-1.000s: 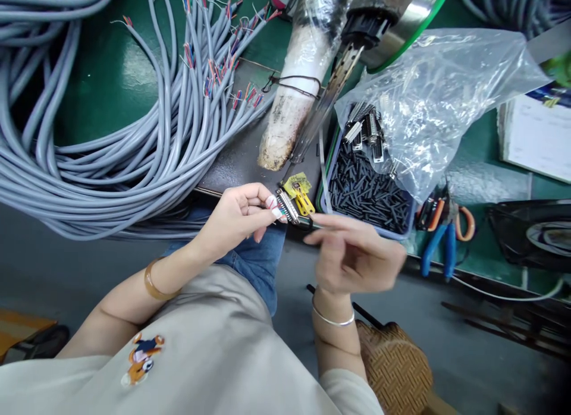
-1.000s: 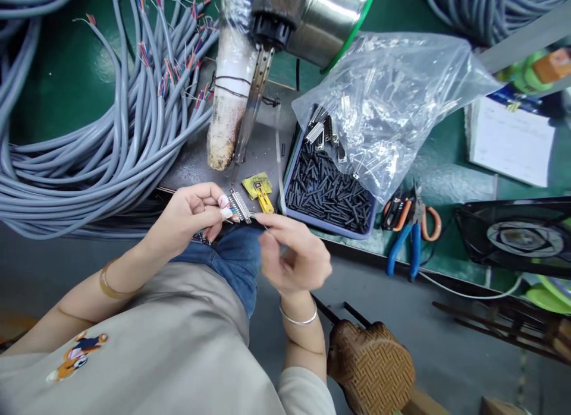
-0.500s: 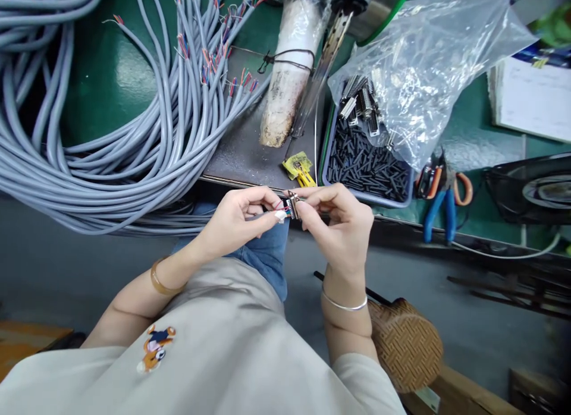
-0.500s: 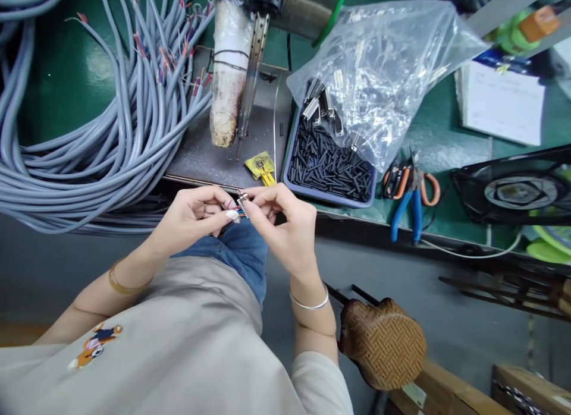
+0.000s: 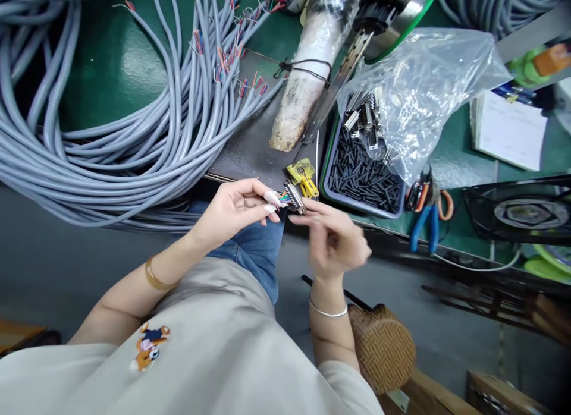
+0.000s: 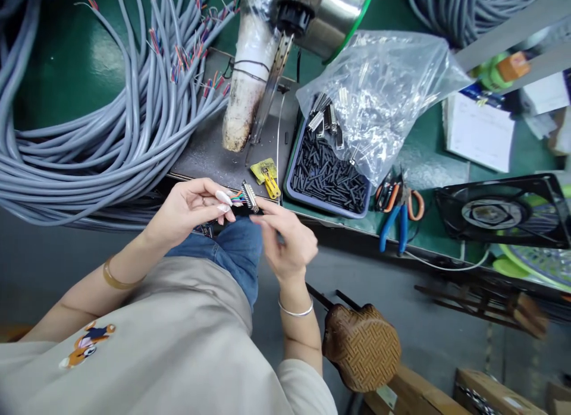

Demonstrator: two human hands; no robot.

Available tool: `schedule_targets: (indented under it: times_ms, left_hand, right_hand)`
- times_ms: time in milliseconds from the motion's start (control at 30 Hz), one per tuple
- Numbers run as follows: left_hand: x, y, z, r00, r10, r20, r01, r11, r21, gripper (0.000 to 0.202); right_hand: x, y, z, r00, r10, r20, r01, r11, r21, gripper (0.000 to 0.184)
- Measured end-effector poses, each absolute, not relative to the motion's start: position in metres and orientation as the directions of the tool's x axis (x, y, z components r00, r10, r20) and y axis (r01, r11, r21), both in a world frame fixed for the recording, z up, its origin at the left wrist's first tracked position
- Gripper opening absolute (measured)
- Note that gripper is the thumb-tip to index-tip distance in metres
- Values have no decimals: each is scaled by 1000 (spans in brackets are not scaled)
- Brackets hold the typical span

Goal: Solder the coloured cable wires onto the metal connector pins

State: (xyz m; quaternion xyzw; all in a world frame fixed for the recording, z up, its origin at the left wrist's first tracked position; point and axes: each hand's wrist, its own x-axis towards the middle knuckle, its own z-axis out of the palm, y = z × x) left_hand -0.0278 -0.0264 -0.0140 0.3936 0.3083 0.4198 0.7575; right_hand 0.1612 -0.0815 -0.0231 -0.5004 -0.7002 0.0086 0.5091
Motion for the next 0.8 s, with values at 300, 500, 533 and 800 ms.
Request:
schedule_targets:
  times_ms: [300, 500, 533, 800]
  left_hand:
    - [-21, -31, -19, 344, 938, -42, -381, 180, 907, 12]
    - [-22, -31, -15, 380, 920, -96, -360, 242, 901, 17]
    - [-22, -30, -15, 383, 918, -101, -359, 248, 900, 17]
    - [-13, -24, -15, 268, 957, -111, -264, 183, 947, 17]
  right_hand:
    - [153, -73, 12, 329, 403, 854, 747, 442, -497, 25]
    - [151, -86, -4, -113, 695, 710, 834, 455, -312, 19]
    - [150, -84, -6, -128, 699, 703, 836, 458, -303, 19]
    - [144, -74, -21, -18, 703, 711, 816, 421, -396, 20]
